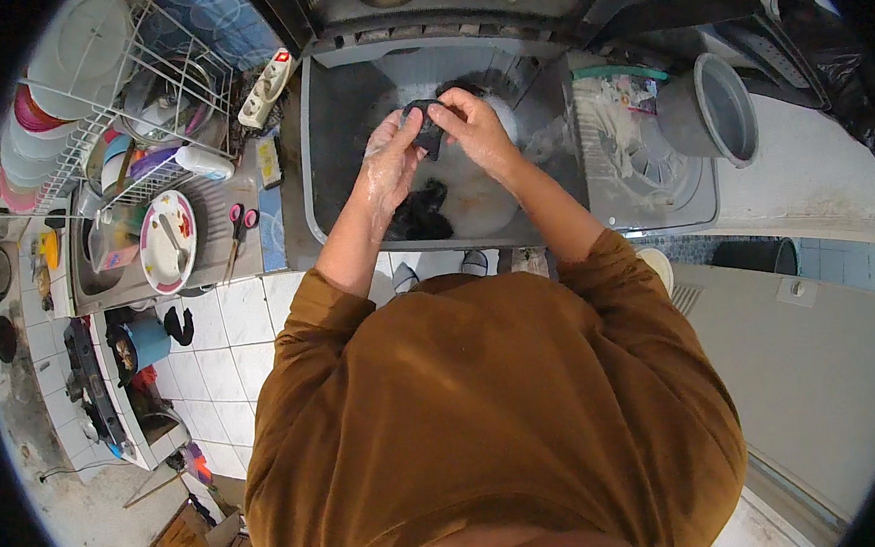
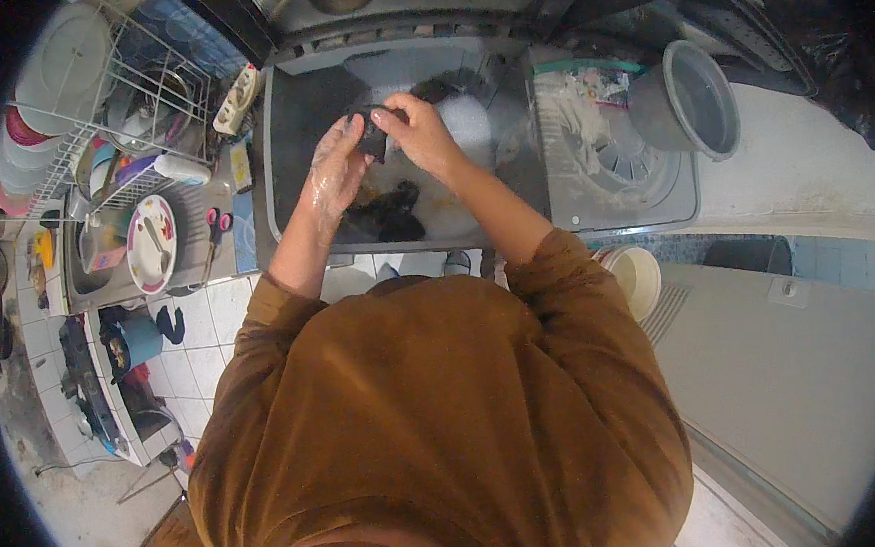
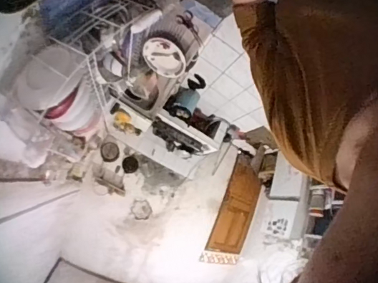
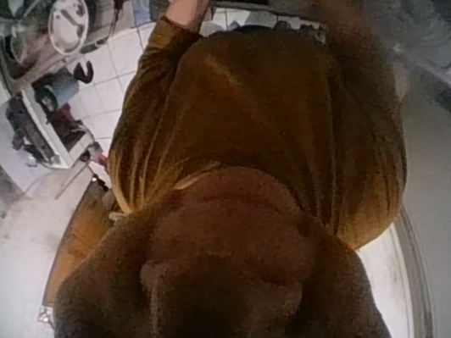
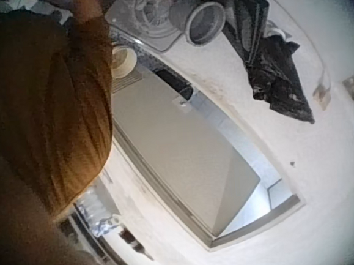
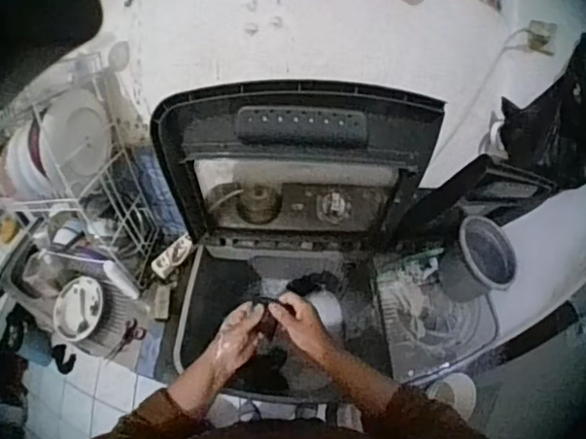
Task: The person opens a top-loading washing machine, adds water from a bucket, and places dark garments into the soapy water. They then add detergent from a box and scrub the clothes by hand inside the machine.
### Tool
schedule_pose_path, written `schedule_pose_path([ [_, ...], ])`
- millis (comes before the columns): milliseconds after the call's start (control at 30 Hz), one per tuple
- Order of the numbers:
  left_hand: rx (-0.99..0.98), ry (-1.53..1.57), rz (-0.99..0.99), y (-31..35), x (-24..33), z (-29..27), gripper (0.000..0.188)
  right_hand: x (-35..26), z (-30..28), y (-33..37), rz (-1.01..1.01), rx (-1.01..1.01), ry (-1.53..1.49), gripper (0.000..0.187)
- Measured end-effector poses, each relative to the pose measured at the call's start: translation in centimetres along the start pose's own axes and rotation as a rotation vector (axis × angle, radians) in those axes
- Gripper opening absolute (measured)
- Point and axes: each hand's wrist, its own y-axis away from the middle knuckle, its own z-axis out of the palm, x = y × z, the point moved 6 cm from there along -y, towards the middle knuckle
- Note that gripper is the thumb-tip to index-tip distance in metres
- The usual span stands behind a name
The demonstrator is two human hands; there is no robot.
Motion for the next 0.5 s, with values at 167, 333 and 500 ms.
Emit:
schedule_pose_path([
  [167, 0.084, 0.022, -0.100, -0.8, -2.3, -1.0, 0.029, 3.6, 0.4, 0.0, 0.170, 0.263, -0.407, 0.018],
  [333, 0.316, -0.115, -0.079, 0.2, -2.9, -0.8, 0.033, -1.7, 2.4, 0.7, -0.267, 0.139, 0.407, 0.031],
  [500, 0.205, 0.013, -0.152, -1.5, -5.2, -1.9, 0.033, -1.8, 3.4, 0.6, -0.560, 0.096, 0.727, 0.038],
])
